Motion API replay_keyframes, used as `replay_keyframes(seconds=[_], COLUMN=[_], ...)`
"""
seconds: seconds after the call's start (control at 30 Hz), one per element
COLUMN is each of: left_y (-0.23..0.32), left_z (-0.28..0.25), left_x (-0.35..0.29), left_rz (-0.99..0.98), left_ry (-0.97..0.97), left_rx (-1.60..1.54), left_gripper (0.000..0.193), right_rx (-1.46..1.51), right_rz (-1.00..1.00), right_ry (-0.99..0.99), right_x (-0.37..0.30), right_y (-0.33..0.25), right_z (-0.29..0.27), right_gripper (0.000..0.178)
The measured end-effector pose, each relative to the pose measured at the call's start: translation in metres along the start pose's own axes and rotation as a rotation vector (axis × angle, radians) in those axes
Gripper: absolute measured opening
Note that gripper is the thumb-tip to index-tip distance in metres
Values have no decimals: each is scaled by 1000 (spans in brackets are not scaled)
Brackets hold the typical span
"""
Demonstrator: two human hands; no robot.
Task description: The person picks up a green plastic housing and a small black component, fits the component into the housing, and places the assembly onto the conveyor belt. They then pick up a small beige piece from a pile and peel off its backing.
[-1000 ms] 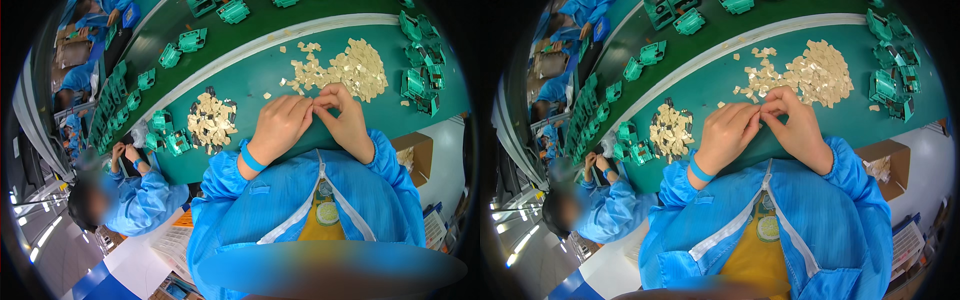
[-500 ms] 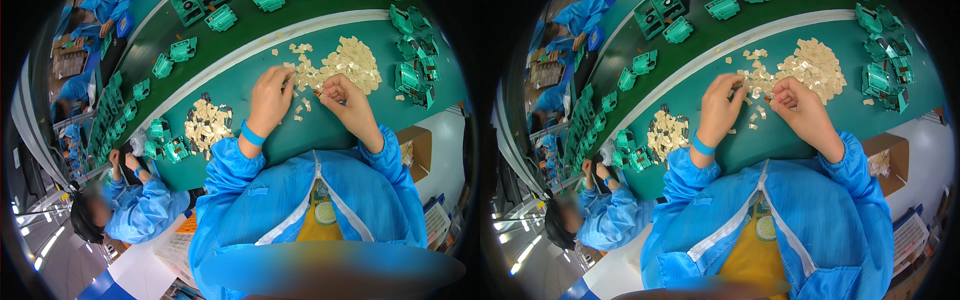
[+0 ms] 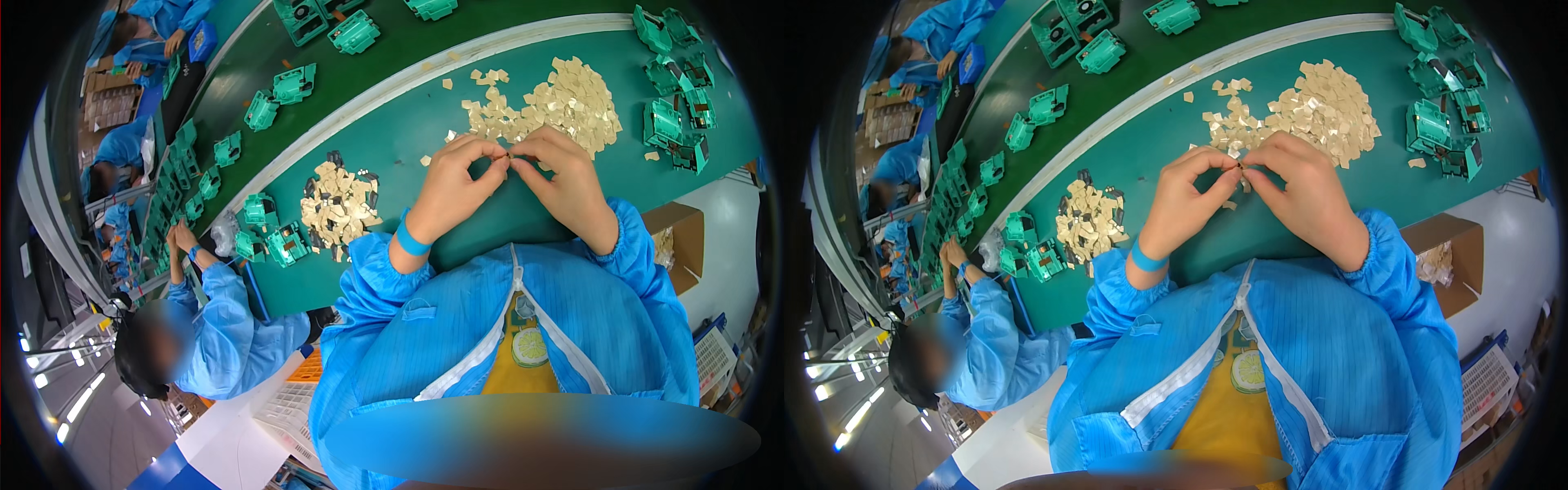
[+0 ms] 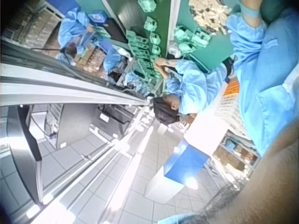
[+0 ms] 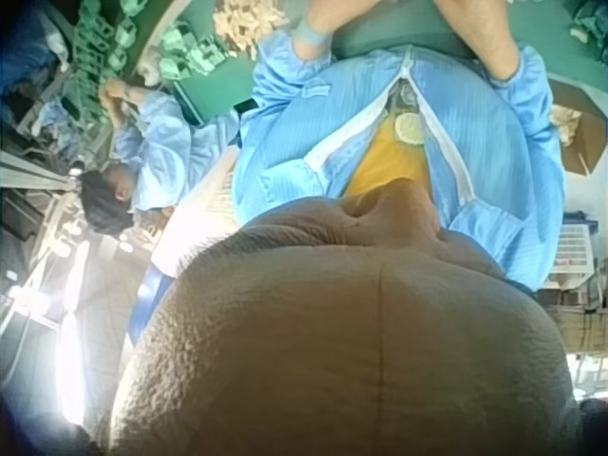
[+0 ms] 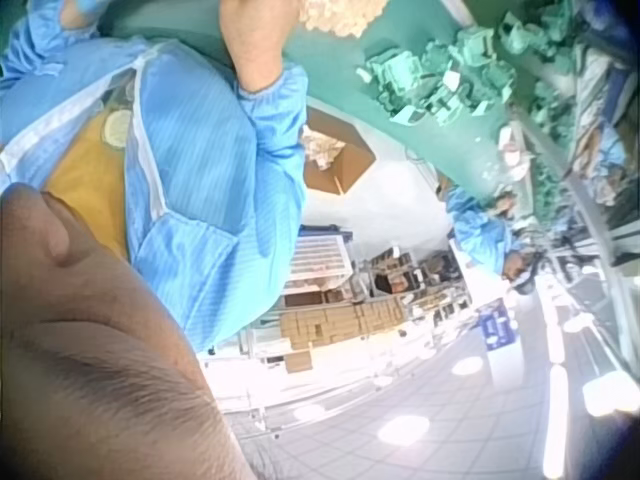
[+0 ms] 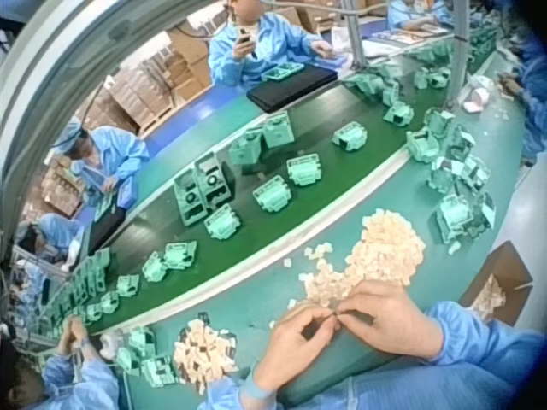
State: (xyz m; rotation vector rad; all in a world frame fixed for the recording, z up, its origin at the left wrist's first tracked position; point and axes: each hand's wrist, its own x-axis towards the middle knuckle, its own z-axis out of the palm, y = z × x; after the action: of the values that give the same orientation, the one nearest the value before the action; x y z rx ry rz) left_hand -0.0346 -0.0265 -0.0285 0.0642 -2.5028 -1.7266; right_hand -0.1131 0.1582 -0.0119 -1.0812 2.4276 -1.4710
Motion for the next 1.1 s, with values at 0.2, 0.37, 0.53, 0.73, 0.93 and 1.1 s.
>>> replay_keyframes(seconds=[0.2, 0.37, 0.53, 0.73, 0.93, 1.1], left_y=[-3, -2, 0, -3, 9, 14], left_z=[-3, -6, -4, 4, 9, 14], left_x=[-1, -3, -5, -4, -6, -5], left_rz=[115, 153, 122, 367, 464, 525], left_ry=[-30, -48, 43, 206, 236, 172], left_rx=[87, 139, 220, 537, 606, 618], left_gripper=[11, 11, 8, 10, 16, 24], right_rx=[30, 121, -28, 36, 465, 669], right_rz=[55, 177, 208, 270, 714, 748], right_ry=[-98, -194, 48, 159, -175, -331], right_x=[-1, 8, 22, 22, 18, 11], right_y=[0, 4, 35, 44, 24, 19], right_z=[-3, -13, -3, 9, -12, -31], right_gripper=[10, 11, 10, 18, 22, 16])
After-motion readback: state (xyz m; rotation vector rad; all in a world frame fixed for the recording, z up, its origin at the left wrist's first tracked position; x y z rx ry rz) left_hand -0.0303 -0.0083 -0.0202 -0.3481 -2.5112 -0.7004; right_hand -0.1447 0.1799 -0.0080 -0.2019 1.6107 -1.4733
